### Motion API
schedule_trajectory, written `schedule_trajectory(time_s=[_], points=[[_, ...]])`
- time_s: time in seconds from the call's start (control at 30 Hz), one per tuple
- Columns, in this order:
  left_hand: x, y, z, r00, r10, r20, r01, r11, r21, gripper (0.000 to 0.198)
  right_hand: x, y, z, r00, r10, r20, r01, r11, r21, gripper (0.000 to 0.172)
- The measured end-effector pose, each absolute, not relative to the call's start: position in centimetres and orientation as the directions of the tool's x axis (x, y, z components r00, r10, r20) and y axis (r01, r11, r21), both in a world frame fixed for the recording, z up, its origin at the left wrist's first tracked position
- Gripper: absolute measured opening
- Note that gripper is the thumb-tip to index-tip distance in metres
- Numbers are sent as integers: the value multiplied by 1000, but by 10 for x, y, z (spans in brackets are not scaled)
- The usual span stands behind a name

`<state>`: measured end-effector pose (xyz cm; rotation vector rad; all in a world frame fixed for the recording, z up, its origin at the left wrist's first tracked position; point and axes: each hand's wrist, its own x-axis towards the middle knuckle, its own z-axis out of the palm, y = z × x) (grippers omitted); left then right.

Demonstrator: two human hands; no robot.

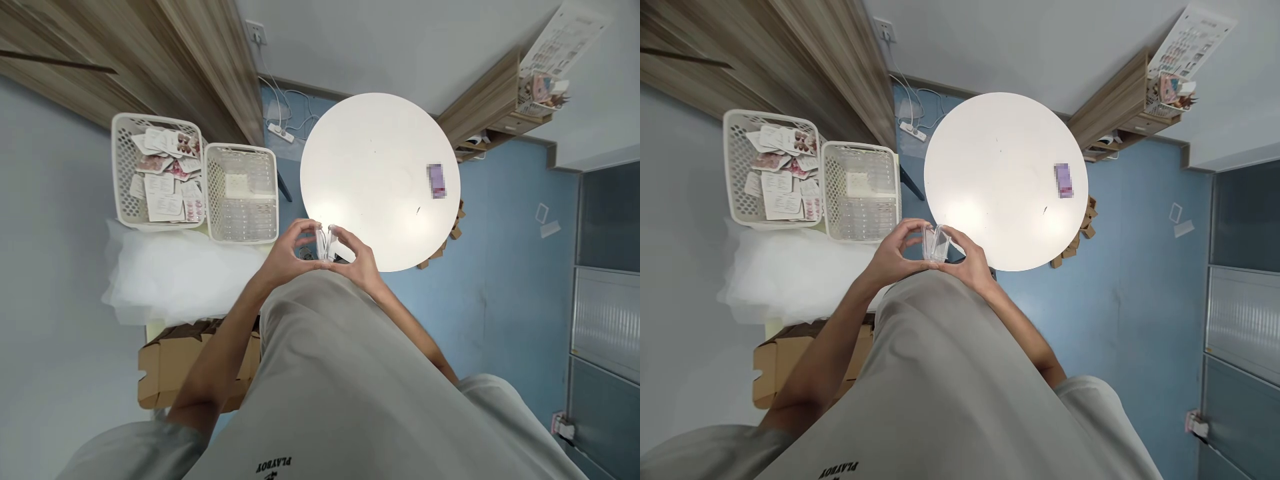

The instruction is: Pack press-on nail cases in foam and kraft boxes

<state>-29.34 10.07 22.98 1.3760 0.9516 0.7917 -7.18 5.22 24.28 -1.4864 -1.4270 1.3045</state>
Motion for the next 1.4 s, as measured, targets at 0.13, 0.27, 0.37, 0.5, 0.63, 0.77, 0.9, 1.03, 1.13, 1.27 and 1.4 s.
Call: schedule_trajectory(time_s=[0.13,0.27,0.37,0.5,0.63,0.77,0.9,1.03,1.13,1.27,1.4], points=[[-292,101,232,382,922,-56,-60,86,995,90,-72,58,254,-111,989,-102,357,-56,-933,103],[-291,101,232,398,911,-113,-270,234,934,74,-68,63,266,-196,980,21,441,107,-891,93],[-290,101,233,404,900,-165,-295,298,908,66,-65,65,270,-253,965,73,476,190,-859,92],[-290,103,239,440,878,-188,-276,332,902,89,-66,64,268,-284,953,106,493,239,-836,93],[-290,108,245,521,826,-215,-228,377,898,102,-69,62,264,-289,952,96,484,232,-844,94],[-291,111,247,535,819,-209,-190,357,915,100,-68,62,266,-293,954,71,467,208,-859,94],[-288,110,245,452,878,-160,-148,251,957,100,-67,62,265,-253,966,-46,433,70,-899,117],[-277,106,239,312,945,-100,-97,136,986,107,-78,54,252,-152,956,-250,146,-228,-963,126],[-267,101,237,202,978,-44,-66,59,996,113,-92,49,243,-60,925,-375,-66,-379,-923,93],[-260,96,238,92,996,17,9,-17,1000,117,-106,52,243,46,904,-426,-138,-416,-899,68],[-262,88,238,47,998,43,49,-45,998,126,-110,62,243,114,897,-427,-140,-412,-901,64]])
